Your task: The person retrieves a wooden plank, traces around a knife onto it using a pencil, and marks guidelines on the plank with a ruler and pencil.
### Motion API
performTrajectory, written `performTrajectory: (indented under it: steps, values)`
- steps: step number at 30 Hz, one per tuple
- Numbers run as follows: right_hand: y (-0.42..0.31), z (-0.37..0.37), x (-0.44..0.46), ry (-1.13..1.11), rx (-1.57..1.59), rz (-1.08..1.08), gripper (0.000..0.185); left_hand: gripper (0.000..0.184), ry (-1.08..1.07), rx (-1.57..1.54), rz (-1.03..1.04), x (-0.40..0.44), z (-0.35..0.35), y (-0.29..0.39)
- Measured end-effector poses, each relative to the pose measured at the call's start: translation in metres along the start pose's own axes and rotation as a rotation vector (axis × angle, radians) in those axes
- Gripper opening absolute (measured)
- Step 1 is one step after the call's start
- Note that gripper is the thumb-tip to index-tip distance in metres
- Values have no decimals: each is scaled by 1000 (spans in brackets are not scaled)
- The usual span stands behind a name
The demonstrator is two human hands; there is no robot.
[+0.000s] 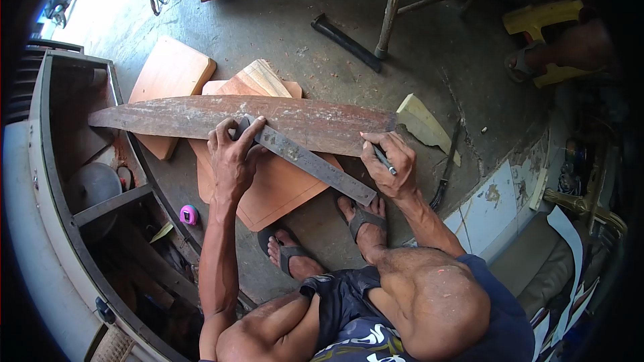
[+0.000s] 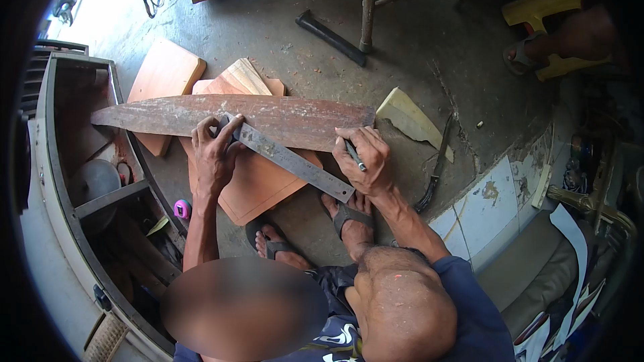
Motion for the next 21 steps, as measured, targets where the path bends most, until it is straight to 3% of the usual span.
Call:
performTrajectory:
  steps: [11, 13, 21]
  values:
    - [1, -3, -1, -10, 9, 17, 13, 63, 6, 1, 14, 1, -1, -2]
    - [0, -3, -4, -5, -46, -78, 12, 62, -3, -9, 5, -2, 2, -1]
    - [-5, -5, -1, -16, -21, -19, 13, 58, 1, -18, -9, -1, 1, -2]
Point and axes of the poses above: each hand's wrist, its own x-axis towards the middle knuckle, its own z-axis out of the palm, y = z × x, the point moved 6 cm from there along x, towards the middle knuckle, and after that the axes turned 6 degrees about -z, right-handed, at the moved point
